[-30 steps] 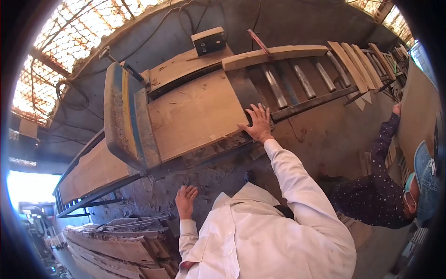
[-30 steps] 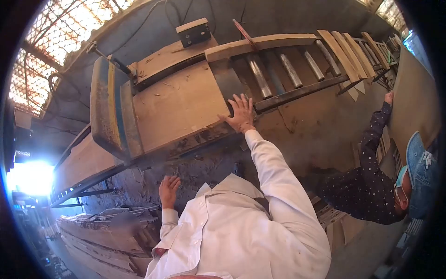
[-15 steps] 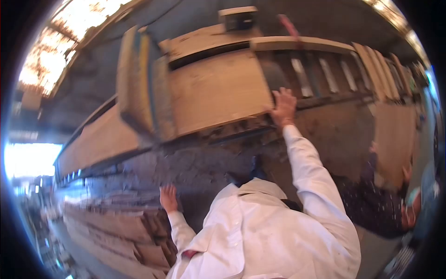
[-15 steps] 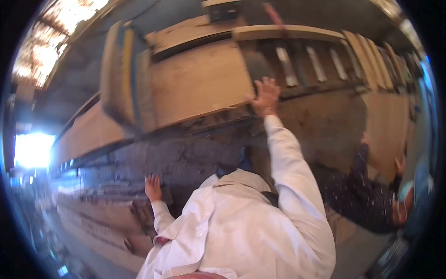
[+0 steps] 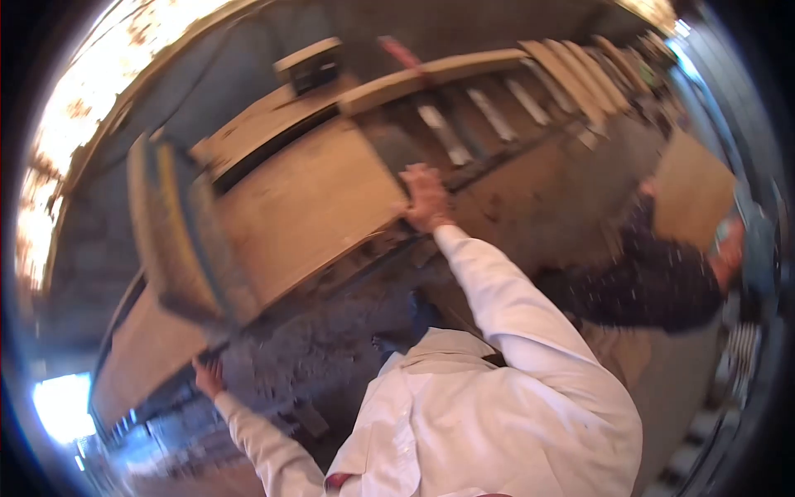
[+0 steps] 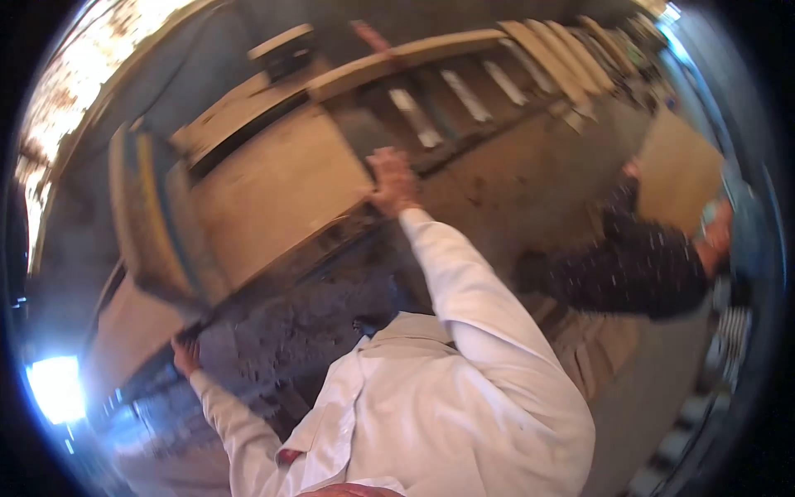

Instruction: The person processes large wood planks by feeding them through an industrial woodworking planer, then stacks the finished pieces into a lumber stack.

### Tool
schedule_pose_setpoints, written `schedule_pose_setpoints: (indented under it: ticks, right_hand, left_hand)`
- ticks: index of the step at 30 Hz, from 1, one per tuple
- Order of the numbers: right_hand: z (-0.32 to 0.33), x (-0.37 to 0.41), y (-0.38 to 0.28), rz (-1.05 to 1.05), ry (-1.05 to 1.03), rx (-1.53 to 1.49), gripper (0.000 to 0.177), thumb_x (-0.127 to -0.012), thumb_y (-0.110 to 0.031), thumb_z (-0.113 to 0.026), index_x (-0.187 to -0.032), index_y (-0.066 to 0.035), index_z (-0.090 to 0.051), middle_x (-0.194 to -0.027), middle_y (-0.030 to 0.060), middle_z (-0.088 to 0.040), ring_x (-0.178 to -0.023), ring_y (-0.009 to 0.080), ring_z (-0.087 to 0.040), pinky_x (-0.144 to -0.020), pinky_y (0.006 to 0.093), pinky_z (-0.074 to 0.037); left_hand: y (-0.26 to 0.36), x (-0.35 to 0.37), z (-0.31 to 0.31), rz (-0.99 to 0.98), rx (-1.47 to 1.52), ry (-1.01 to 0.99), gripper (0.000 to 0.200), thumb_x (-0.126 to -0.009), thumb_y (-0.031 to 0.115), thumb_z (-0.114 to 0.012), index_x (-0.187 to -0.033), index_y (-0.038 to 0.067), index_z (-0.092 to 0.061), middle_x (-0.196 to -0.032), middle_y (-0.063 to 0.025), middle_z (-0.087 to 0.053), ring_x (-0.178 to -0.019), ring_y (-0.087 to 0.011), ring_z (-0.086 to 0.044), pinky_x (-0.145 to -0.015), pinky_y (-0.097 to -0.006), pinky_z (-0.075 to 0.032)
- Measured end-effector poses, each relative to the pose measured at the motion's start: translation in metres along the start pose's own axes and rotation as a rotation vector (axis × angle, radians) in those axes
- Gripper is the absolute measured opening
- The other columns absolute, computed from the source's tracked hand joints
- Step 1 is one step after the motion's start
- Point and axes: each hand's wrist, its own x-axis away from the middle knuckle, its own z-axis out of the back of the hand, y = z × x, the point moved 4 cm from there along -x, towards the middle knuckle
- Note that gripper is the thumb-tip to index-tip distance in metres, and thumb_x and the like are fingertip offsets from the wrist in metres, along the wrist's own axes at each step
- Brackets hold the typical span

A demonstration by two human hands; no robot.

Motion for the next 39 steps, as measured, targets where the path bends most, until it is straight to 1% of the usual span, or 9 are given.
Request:
schedule_pose_setpoints:
  ticks: [1, 4, 10, 14, 17, 25, 26, 32, 39]
  right_hand:
    - [-0.004, 0.000, 0.004, -0.025, -0.043, 0.006, 0.093, -0.081, -0.073, -0.058, -0.146, -0.008, -0.048, -0.156, 0.0183, -0.041, -0.151, 0.0350, -0.028, -0.126, 0.0520, -0.012]
    - [-0.015, -0.002, 0.009, -0.097, -0.110, -0.058, 0.101, -0.082, -0.081, -0.049, -0.150, -0.007, -0.044, -0.160, 0.0174, -0.036, -0.154, 0.0327, -0.022, -0.128, 0.0492, -0.007]
    - [-0.003, 0.006, -0.002, -0.126, -0.121, -0.063, 0.102, -0.083, -0.081, -0.047, -0.151, -0.006, -0.042, -0.161, 0.0176, -0.033, -0.155, 0.0319, -0.019, -0.129, 0.0483, -0.004]
    - [-0.001, 0.013, -0.010, -0.117, -0.080, -0.058, 0.100, -0.083, -0.079, -0.048, -0.151, -0.006, -0.042, -0.161, 0.0176, -0.033, -0.154, 0.0318, -0.019, -0.129, 0.0483, -0.003]
    - [-0.003, 0.015, -0.017, -0.101, -0.038, -0.015, 0.097, -0.084, -0.077, -0.050, -0.150, -0.006, -0.043, -0.160, 0.0178, -0.036, -0.154, 0.0325, -0.021, -0.129, 0.0487, -0.006]
    - [0.014, 0.008, -0.012, -0.011, -0.024, 0.005, 0.089, -0.086, -0.069, -0.057, -0.148, -0.006, -0.044, -0.156, 0.0169, -0.041, -0.152, 0.0324, -0.027, -0.128, 0.0496, -0.011]
    - [0.011, 0.010, -0.017, -0.025, -0.024, -0.009, 0.088, -0.086, -0.068, -0.057, -0.148, -0.006, -0.044, -0.156, 0.0166, -0.041, -0.152, 0.0319, -0.027, -0.128, 0.0495, -0.011]
    - [0.017, 0.011, -0.030, -0.035, -0.053, 0.004, 0.086, -0.088, -0.065, -0.056, -0.149, -0.007, -0.042, -0.156, 0.0163, -0.040, -0.152, 0.0311, -0.027, -0.128, 0.0490, -0.008]
    - [0.017, 0.009, -0.024, -0.056, -0.065, -0.026, 0.087, -0.087, -0.064, -0.057, -0.150, -0.007, -0.040, -0.155, 0.0163, -0.041, -0.152, 0.0306, -0.028, -0.128, 0.0487, -0.008]
  left_hand:
    - [0.011, 0.003, -0.014, 0.084, -0.129, 0.240, 0.052, -0.107, 0.034, -0.040, -0.155, 0.013, -0.037, -0.141, -0.0301, -0.053, -0.116, -0.0428, -0.065, -0.094, -0.0516, -0.059]
    - [0.022, -0.002, -0.018, -0.006, -0.070, 0.093, 0.051, -0.107, 0.031, -0.044, -0.145, -0.003, -0.046, -0.138, -0.0287, -0.055, -0.120, -0.0410, -0.063, -0.095, -0.0464, -0.060]
    - [0.029, -0.002, -0.026, -0.200, -0.386, 0.016, 0.054, -0.105, 0.029, -0.055, -0.145, -0.006, -0.044, -0.138, -0.0235, -0.054, -0.123, -0.0369, -0.061, -0.099, -0.0411, -0.058]
    - [0.002, -0.044, -0.017, -0.050, -0.223, 0.015, 0.062, -0.104, 0.034, -0.059, -0.141, -0.013, -0.044, -0.139, -0.0250, -0.052, -0.129, -0.0361, -0.056, -0.102, -0.0394, -0.057]
    - [0.009, -0.037, -0.033, 0.073, 0.005, 0.159, 0.057, -0.105, 0.030, -0.057, -0.143, -0.010, -0.045, -0.140, -0.0265, -0.051, -0.129, -0.0371, -0.056, -0.104, -0.0396, -0.056]
    - [-0.003, -0.037, 0.013, -0.219, -0.374, -0.037, 0.048, -0.102, 0.031, -0.059, -0.135, -0.004, -0.052, -0.132, -0.0252, -0.060, -0.119, -0.0443, -0.062, -0.101, -0.0495, -0.056]
    - [0.007, -0.021, -0.001, -0.078, -0.037, 0.049, 0.051, -0.102, 0.034, -0.060, -0.133, -0.006, -0.052, -0.129, -0.0267, -0.062, -0.116, -0.0441, -0.064, -0.098, -0.0486, -0.058]
    - [0.027, 0.016, -0.032, -0.001, 0.037, 0.163, 0.048, -0.107, 0.027, -0.051, -0.143, -0.004, -0.046, -0.135, -0.0274, -0.054, -0.118, -0.0449, -0.064, -0.092, -0.0456, -0.062]
    - [0.041, 0.029, -0.047, -0.012, -0.131, 0.161, 0.065, -0.097, 0.045, -0.067, -0.123, -0.012, -0.053, -0.114, -0.0314, -0.067, -0.093, -0.0395, -0.073, -0.073, -0.0405, -0.066]
